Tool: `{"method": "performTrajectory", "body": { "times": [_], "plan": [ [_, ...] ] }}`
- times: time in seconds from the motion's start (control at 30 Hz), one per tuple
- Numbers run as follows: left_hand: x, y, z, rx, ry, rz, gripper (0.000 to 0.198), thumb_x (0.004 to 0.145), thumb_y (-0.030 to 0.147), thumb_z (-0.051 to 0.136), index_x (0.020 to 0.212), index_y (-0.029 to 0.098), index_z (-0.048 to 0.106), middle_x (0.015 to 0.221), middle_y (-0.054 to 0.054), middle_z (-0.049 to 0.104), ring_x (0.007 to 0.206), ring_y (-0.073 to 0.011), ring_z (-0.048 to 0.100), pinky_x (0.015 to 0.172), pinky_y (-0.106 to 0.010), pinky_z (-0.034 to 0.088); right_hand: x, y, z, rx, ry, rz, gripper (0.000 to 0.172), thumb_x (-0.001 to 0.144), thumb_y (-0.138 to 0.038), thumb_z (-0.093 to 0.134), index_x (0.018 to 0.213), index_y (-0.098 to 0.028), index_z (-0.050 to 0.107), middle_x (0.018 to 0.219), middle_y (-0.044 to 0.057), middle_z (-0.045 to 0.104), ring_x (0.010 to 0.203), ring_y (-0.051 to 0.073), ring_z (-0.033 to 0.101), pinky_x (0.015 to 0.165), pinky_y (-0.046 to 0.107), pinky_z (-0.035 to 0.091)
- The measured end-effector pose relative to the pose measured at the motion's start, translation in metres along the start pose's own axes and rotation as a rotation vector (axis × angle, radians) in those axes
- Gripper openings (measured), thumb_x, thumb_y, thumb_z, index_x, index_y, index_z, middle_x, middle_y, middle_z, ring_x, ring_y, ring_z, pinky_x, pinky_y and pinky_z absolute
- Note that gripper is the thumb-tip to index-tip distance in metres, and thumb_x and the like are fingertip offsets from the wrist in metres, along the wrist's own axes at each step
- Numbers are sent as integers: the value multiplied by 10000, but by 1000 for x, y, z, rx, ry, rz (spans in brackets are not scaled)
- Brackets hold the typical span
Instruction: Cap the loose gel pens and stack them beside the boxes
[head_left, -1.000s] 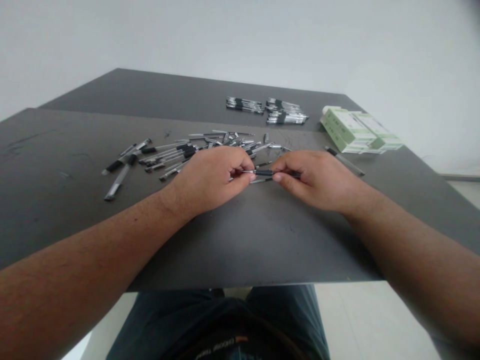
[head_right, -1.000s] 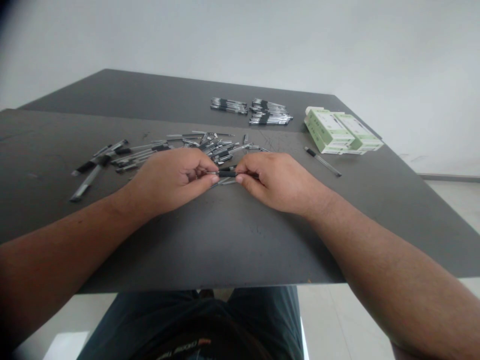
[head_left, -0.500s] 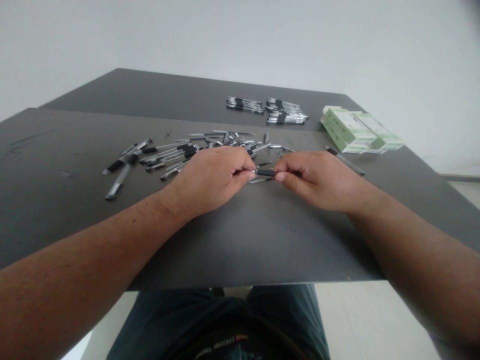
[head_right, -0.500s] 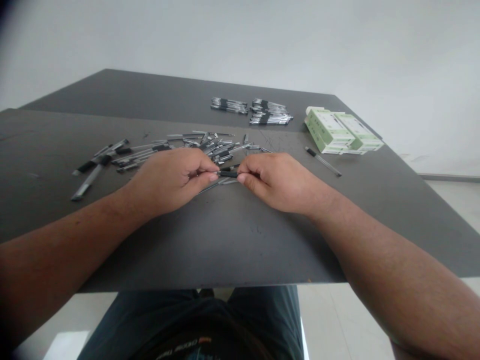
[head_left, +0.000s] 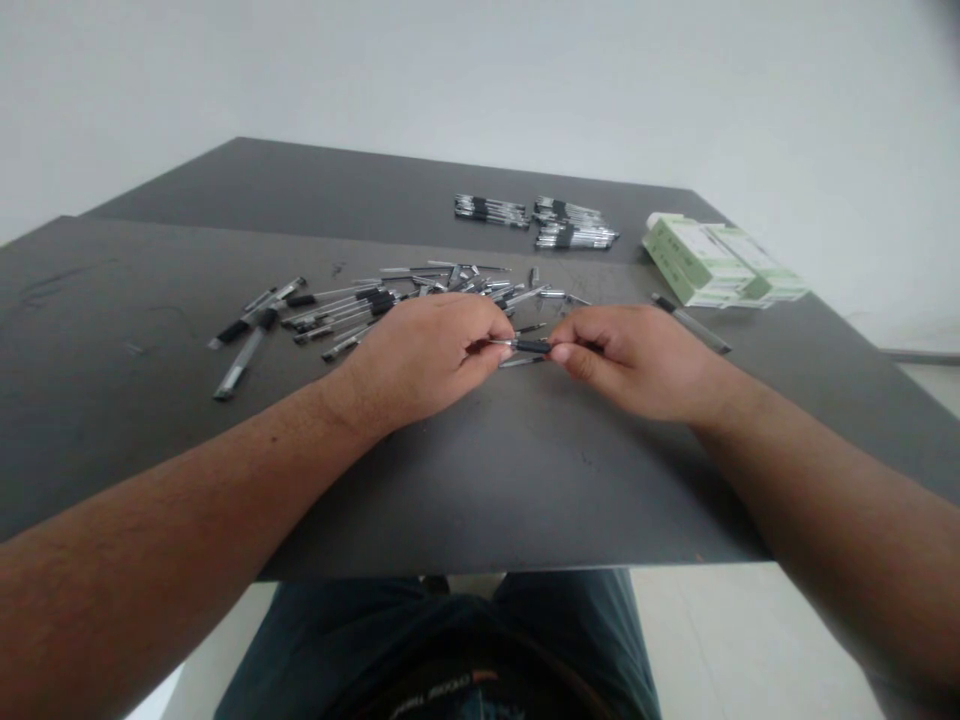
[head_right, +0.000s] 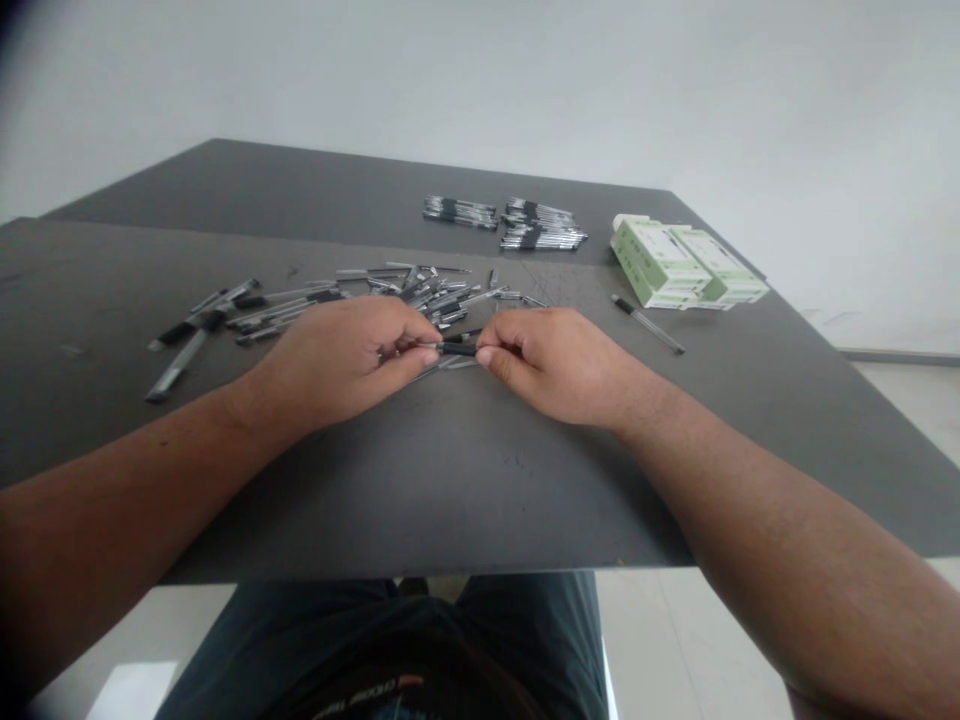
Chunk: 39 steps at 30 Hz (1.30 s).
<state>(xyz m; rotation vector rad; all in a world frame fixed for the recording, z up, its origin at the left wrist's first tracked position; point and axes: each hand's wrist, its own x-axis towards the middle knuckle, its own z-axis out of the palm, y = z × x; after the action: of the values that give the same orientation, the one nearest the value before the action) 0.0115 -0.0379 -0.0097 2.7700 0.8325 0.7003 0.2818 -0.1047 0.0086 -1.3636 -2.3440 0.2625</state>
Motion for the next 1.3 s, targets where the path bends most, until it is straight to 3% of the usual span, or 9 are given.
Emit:
{"method": "performTrajectory", "body": {
  "times": [0.37,0.67,0.93,1.3],
  "plan": [
    [-2,-1,2,-8,40,26,258,1070,309,622,1176,201,831,1006,-61,811,995,-243,766,997,-360,574,0,-1,-3,2,-19,8,297,1099,-394,567,1009,-234,800,832,25,794,725,191,692,710,311,455],
    [-3,-3,3,-7,57,76,216,1047,301,611,1073,212,806,930,-42,788,924,-234,752,912,-350,567,-1,0,1,-4,-11,3,244,1078,-374,615,1097,-226,808,858,21,813,730,187,710,692,305,451],
    [-3,-2,3,30,41,130,242,1075,297,566,1046,220,794,991,-62,809,991,-252,763,926,-367,563,0,0,-1,4,-59,-57,244,1107,-360,587,1025,-237,782,863,24,806,758,195,717,718,309,458],
    [0,0,0,-2,0,3,283,1076,350,582,1113,217,829,989,-62,817,977,-250,763,939,-366,562,-1,0,-2,-18,14,-5,237,1084,-366,627,1086,-228,820,876,31,824,744,199,715,710,318,471]
  ]
}}
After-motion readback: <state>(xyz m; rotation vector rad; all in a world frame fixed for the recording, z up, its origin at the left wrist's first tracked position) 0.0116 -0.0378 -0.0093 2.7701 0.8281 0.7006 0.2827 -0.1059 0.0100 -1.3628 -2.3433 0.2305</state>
